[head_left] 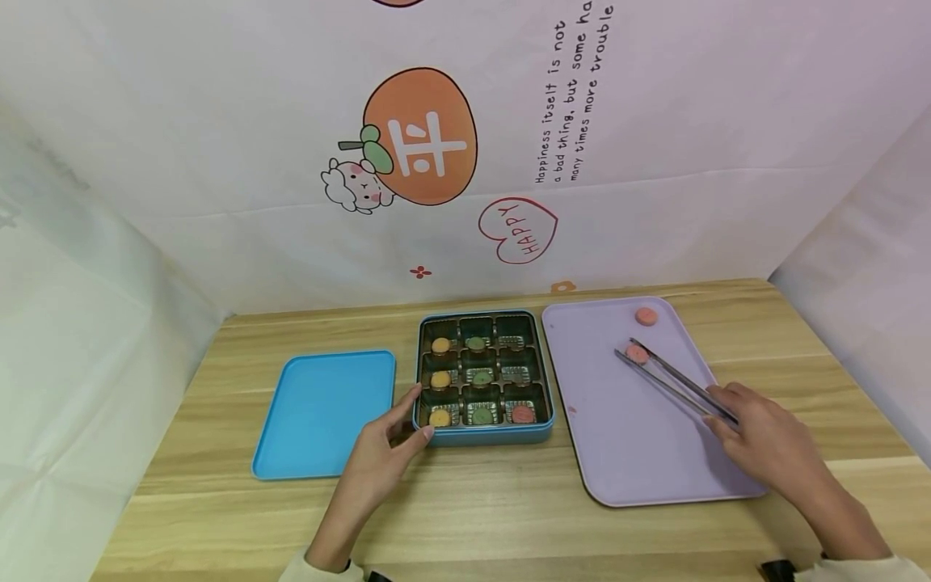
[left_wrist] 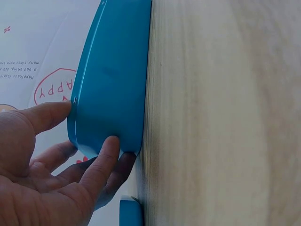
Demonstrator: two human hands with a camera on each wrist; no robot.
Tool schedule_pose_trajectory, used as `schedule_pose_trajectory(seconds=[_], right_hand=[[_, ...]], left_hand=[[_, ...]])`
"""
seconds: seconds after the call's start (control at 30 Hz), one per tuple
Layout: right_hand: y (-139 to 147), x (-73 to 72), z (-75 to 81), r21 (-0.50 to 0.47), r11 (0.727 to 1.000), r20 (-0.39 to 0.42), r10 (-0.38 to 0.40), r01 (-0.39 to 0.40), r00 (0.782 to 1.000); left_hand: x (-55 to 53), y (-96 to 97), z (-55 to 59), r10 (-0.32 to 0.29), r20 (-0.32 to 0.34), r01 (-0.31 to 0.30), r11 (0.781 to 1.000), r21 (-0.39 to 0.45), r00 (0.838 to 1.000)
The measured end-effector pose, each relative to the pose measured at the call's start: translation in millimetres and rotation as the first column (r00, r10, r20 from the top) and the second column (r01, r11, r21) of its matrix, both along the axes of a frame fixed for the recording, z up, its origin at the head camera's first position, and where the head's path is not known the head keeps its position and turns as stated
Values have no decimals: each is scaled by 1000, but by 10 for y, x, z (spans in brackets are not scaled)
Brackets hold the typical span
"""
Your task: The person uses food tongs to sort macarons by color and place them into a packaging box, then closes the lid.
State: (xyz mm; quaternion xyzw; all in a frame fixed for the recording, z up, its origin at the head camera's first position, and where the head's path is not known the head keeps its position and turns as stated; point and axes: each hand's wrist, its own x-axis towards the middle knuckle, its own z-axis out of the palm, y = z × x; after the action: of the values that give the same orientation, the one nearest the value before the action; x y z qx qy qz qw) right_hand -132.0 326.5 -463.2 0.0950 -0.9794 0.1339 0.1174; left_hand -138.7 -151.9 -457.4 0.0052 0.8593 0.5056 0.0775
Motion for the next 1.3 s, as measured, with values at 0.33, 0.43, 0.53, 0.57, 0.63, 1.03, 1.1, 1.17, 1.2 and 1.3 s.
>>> schedule_pose_trajectory(seconds=[0.33, 0.43, 0.53, 0.57, 0.63, 1.03, 1.1, 1.17, 1.2, 1.3], right_hand=[[-57, 37, 40, -5, 1000, -26, 6, -6, 1000], [-104, 51, 79, -2, 1000, -34, 11, -11, 999], [-157, 63, 125, -1, 1000, -44, 13, -13, 999], [-175, 64, 140, -1, 1000, -44, 16, -16, 999], [-222, 74, 170, 1, 1000, -51, 22, -22, 998], [-518, 105, 330, 11, 996, -120, 84, -83, 989], [-558, 102, 345, 9, 996, -129, 92, -92, 987], [-597, 99, 353, 5, 995, -137, 101, -101, 985], [-616, 97, 356, 2, 994, -142, 108, -108, 984], [-673, 92, 367, -4, 992, -158, 127, -129, 979]], left_hand=[[10, 1, 2, -2, 5, 2, 1000, 6, 1000], [12, 3, 3, -1, 4, 1, 1000, 4, 1000], [3, 7, -3, 5, 9, -5, 1000, 3, 1000], [0, 7, -6, 7, 11, -7, 1000, 3, 1000], [-5, 9, -11, 9, 15, -9, 1000, 4, 1000], [-1, 10, -12, 7, 19, -7, 1000, 7, 1000], [-2, 7, -10, 9, 19, -9, 1000, 7, 1000], [-4, 4, -8, 11, 17, -11, 1000, 1, 1000], [-5, 4, -7, 12, 16, -12, 1000, 0, 1000], [-10, 4, -6, 11, 13, -11, 1000, -6, 1000]])
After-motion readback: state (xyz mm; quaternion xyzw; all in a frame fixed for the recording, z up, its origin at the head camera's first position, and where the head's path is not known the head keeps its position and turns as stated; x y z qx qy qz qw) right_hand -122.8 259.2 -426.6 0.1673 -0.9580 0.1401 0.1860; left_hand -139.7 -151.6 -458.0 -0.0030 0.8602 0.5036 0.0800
